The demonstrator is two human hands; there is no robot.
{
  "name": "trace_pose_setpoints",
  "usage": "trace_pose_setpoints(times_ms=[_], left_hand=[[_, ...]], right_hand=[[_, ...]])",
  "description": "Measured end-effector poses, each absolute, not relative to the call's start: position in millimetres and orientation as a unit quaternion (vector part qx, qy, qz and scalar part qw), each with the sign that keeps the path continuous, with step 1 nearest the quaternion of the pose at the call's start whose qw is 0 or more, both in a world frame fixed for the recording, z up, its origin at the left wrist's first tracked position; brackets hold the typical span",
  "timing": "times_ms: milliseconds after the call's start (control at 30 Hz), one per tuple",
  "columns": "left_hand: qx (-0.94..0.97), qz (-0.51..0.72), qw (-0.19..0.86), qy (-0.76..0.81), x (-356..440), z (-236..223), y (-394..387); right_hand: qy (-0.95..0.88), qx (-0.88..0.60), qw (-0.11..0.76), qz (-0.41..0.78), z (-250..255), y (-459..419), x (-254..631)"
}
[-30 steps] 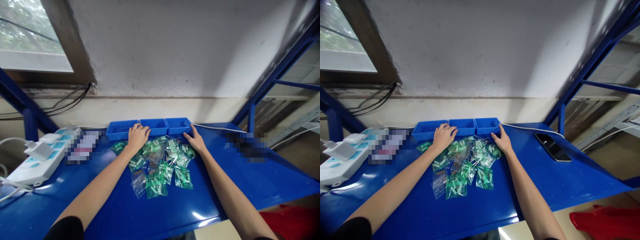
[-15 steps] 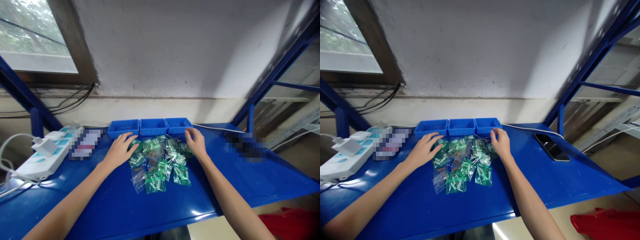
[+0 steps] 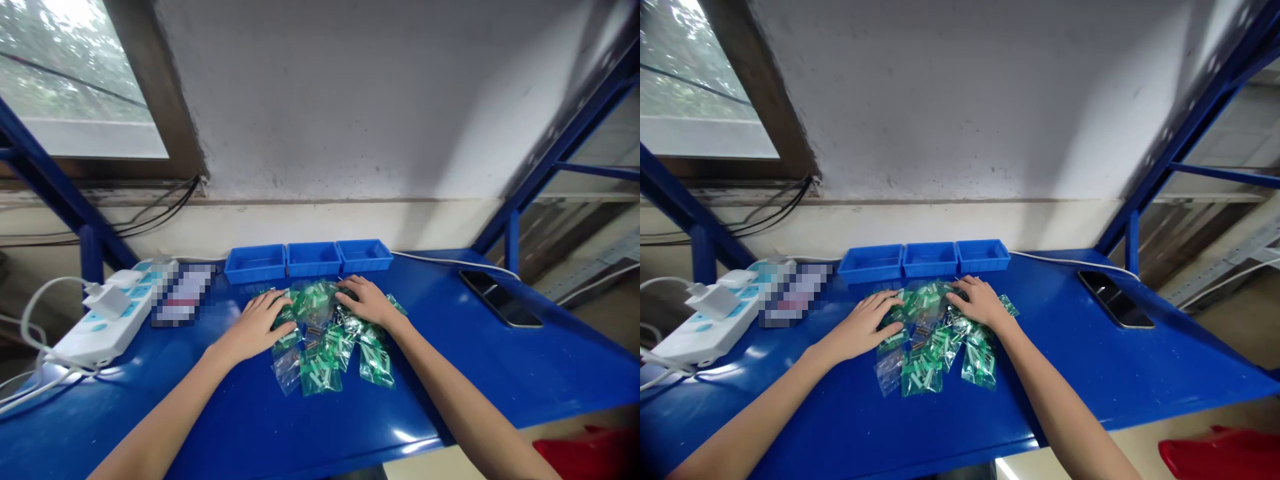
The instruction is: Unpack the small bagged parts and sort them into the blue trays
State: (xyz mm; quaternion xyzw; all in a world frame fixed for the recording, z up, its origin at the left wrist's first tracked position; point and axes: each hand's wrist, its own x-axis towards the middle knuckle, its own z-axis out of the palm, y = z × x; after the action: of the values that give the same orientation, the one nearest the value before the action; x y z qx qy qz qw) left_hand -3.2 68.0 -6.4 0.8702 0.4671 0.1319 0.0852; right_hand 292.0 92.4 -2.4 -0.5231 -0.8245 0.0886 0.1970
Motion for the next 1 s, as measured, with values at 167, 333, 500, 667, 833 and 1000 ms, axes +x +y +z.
trace_pose_setpoints(times_ms=[167, 333, 500, 667, 833, 1000], left_hand=[[0.865, 0.162, 0.112, 0.461, -3.7, -3.1, 65.4], [0.855, 0.19, 0.146, 0.46, -1.2, -1.3, 66.4], [0.815, 0.207, 0.197, 0.505, -3.3, -1.9, 67.5], [0.791, 0.195, 0.228, 0.533, -8.2, -3.4, 69.3], [0.796, 0.204, 0.231, 0.521, -10.1, -1.2, 69.2], [0.82, 0.193, 0.2, 0.501, -8.0, 4.2, 66.5]], right_hand=[[-0.831, -0.471, 0.243, 0.168, -1.8, 89.7, 305.5], [-0.814, -0.492, 0.244, 0.187, -9.1, 90.6, 309.7], [-0.826, -0.492, 0.198, 0.191, -12.5, 85.3, 307.6], [-0.821, -0.489, 0.192, 0.225, -6.9, 78.4, 309.0], [-0.814, -0.489, 0.198, 0.244, -7.0, 76.3, 307.1], [-0.815, -0.489, 0.21, 0.228, -7.2, 75.8, 303.9]])
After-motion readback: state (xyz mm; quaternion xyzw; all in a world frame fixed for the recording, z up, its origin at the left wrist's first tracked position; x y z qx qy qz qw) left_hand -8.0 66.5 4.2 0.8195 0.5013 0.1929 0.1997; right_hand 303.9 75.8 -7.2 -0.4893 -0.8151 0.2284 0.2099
